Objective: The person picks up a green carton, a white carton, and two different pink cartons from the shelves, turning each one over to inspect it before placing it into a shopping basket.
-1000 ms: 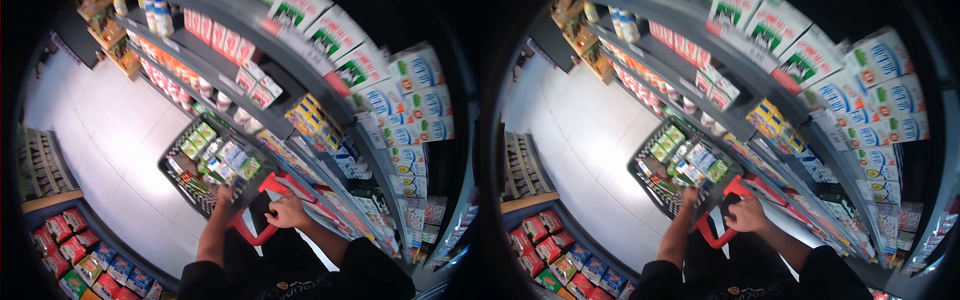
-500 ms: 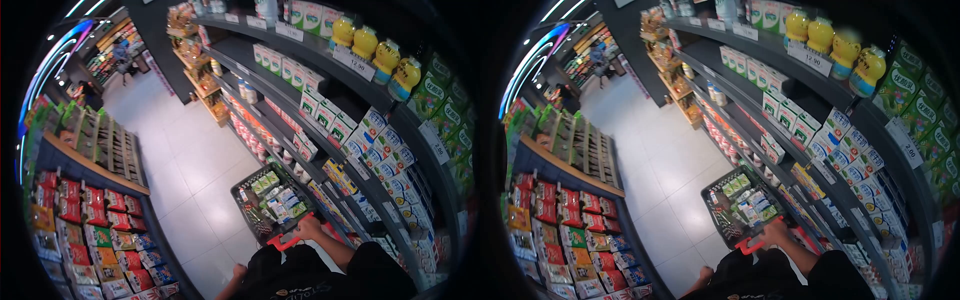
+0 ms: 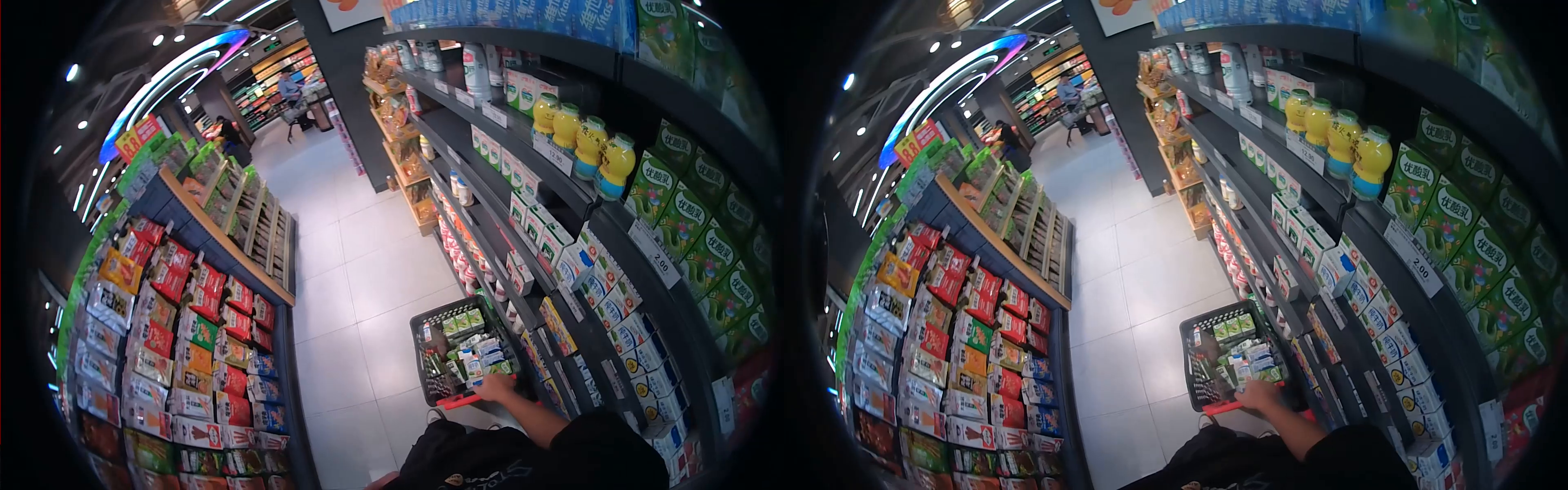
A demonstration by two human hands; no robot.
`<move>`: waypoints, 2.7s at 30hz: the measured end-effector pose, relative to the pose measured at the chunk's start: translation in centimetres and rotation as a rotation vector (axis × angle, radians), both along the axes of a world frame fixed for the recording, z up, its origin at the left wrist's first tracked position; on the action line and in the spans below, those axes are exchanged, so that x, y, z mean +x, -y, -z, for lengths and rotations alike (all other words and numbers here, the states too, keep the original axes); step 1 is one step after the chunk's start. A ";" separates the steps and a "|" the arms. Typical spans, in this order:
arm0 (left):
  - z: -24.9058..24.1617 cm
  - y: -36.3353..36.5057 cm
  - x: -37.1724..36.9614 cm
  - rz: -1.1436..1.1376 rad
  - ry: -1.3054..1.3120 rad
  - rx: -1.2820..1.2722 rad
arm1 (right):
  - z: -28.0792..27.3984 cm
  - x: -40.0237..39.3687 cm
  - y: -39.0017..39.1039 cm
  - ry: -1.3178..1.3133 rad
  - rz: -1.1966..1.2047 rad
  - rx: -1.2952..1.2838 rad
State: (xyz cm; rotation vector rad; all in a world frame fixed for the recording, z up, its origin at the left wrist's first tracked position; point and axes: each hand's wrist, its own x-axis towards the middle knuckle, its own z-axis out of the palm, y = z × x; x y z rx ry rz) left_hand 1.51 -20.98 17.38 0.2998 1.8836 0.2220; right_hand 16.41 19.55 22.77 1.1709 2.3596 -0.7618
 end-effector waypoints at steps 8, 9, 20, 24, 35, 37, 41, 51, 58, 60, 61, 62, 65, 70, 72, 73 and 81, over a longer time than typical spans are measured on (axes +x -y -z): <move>-1.0 -1.0 4.1 -0.028 -0.030 0.044 | 2.1 0.0 -0.2 -0.032 -0.021 0.029; -1.1 -0.9 4.5 -0.033 -0.033 0.050 | 2.5 -0.1 -0.2 -0.047 -0.039 0.042; -2.3 -2.1 6.0 -0.038 -0.058 0.066 | 3.3 0.0 -0.6 -0.095 -0.075 0.060; -2.7 -2.4 6.1 -0.031 -0.058 0.059 | 2.6 0.1 -0.4 -0.105 -0.058 0.056; -3.7 -5.6 5.6 -0.013 -0.068 0.047 | 0.7 0.1 -0.4 -0.071 -0.070 0.009; -3.9 -6.0 5.5 -0.007 -0.070 0.049 | 0.4 0.3 -0.4 -0.099 -0.074 0.020; -4.2 -6.6 5.7 0.008 -0.073 0.047 | 0.4 0.3 -0.5 -0.104 -0.079 0.011; -4.9 -7.0 6.6 0.039 -0.069 0.059 | 1.2 0.4 -0.9 -0.150 -0.129 0.008; -5.4 -6.4 7.6 0.106 -0.079 0.081 | 2.4 1.1 -1.0 -0.223 -0.204 0.015; -5.8 -6.8 7.7 0.147 -0.085 0.089 | 2.0 1.6 -1.4 -0.225 -0.243 -0.030; -5.8 -7.1 7.5 0.166 -0.086 0.093 | 1.6 1.8 -1.7 -0.212 -0.271 -0.077; -6.0 -7.4 7.3 0.185 -0.084 0.099 | 1.1 2.2 -1.9 -0.201 -0.295 -0.123; -6.8 -7.9 5.7 0.252 -0.029 0.141 | 0.6 4.0 -0.9 -0.283 -0.262 0.173; -5.6 -7.2 -1.0 0.254 0.550 0.442 | 1.0 6.4 -1.5 -0.217 -0.200 0.061; -7.8 -7.7 -2.1 0.073 0.655 0.380 | 0.4 7.5 -1.3 -0.251 -0.161 0.003; -8.1 -8.0 -2.4 -0.062 0.730 0.333 | 1.0 7.9 -1.1 -0.227 -0.152 -0.003; -5.9 -10.8 -3.3 -0.326 0.814 0.236 | 0.7 9.7 0.1 -0.319 -0.025 -0.121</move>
